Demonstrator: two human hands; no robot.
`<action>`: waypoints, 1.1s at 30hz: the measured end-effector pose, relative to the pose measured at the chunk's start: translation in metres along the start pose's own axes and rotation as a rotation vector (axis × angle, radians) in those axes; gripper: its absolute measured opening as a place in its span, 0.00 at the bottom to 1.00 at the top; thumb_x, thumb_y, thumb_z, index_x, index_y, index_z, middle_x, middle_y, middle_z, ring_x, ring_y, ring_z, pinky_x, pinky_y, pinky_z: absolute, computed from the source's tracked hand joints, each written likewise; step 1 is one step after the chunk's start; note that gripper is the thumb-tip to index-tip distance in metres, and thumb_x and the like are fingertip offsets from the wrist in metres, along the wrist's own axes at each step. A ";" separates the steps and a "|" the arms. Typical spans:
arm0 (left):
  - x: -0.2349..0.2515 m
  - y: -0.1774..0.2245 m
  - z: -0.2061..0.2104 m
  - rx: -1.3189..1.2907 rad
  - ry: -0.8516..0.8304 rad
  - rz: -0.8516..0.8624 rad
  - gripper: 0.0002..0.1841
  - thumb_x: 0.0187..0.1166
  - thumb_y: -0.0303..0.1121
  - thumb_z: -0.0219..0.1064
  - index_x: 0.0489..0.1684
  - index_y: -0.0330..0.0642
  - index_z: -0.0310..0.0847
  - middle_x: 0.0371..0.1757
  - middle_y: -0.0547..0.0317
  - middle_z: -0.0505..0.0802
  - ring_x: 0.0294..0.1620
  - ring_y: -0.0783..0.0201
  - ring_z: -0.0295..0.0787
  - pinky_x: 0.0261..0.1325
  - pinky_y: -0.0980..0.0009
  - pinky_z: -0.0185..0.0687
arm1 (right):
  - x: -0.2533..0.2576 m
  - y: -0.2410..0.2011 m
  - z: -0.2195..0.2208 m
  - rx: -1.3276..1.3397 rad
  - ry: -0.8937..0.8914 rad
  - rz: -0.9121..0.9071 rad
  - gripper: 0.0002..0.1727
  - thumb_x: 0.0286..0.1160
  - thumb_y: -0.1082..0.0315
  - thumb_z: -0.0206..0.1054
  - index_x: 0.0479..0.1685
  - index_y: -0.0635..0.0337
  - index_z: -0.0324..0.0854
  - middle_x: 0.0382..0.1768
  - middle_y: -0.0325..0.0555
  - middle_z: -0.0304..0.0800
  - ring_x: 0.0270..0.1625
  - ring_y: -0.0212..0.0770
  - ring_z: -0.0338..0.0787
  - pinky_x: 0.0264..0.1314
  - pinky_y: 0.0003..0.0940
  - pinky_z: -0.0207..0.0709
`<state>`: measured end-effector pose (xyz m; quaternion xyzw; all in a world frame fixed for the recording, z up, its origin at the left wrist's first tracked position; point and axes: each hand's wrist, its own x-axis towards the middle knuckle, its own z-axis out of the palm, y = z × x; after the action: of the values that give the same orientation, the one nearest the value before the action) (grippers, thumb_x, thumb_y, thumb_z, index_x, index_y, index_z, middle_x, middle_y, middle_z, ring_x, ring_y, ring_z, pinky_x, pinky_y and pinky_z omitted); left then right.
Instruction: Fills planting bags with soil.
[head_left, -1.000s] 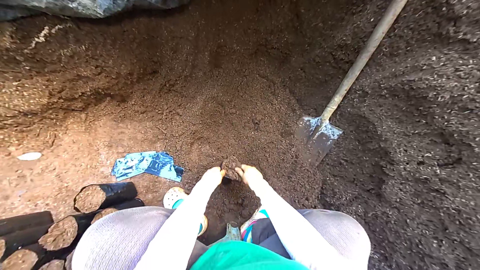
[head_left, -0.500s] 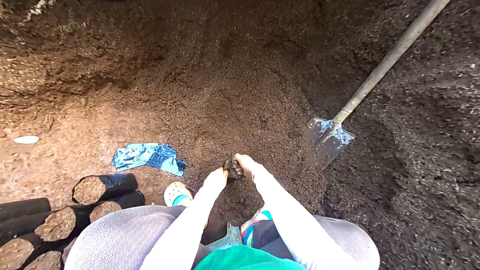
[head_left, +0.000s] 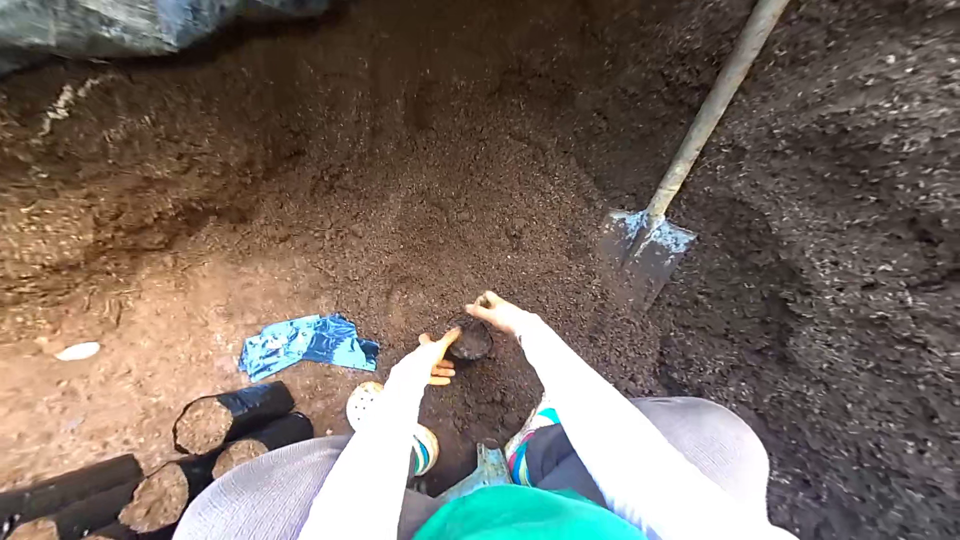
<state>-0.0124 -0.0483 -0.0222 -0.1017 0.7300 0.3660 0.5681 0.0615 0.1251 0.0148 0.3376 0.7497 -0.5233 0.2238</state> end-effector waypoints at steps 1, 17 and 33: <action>0.005 0.000 0.001 0.007 -0.025 -0.023 0.54 0.81 0.67 0.62 0.98 0.56 0.27 0.65 0.28 0.87 0.56 0.40 0.94 0.59 0.49 0.90 | 0.005 0.012 0.000 -0.067 -0.033 0.077 0.40 0.84 0.41 0.62 0.88 0.55 0.61 0.75 0.65 0.78 0.72 0.59 0.83 0.76 0.58 0.73; 0.009 0.009 0.024 0.229 0.067 0.112 0.36 0.95 0.43 0.52 0.98 0.57 0.32 0.72 0.33 0.82 0.44 0.55 0.94 0.46 0.64 0.90 | 0.003 -0.014 0.028 -0.561 0.009 0.126 0.30 0.86 0.55 0.64 0.83 0.60 0.71 0.78 0.62 0.77 0.81 0.63 0.76 0.79 0.66 0.70; 0.025 0.000 0.021 0.585 0.106 0.955 0.31 0.68 0.39 0.83 0.70 0.34 0.81 0.80 0.43 0.82 0.89 0.51 0.66 0.92 0.60 0.56 | 0.001 0.023 -0.021 0.003 -0.040 -0.037 0.23 0.96 0.56 0.50 0.78 0.61 0.73 0.60 0.60 0.85 0.51 0.48 0.86 0.61 0.45 0.77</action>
<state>-0.0052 -0.0279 -0.0465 0.3836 0.7937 0.3592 0.3064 0.0785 0.1501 0.0073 0.3135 0.7504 -0.5352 0.2283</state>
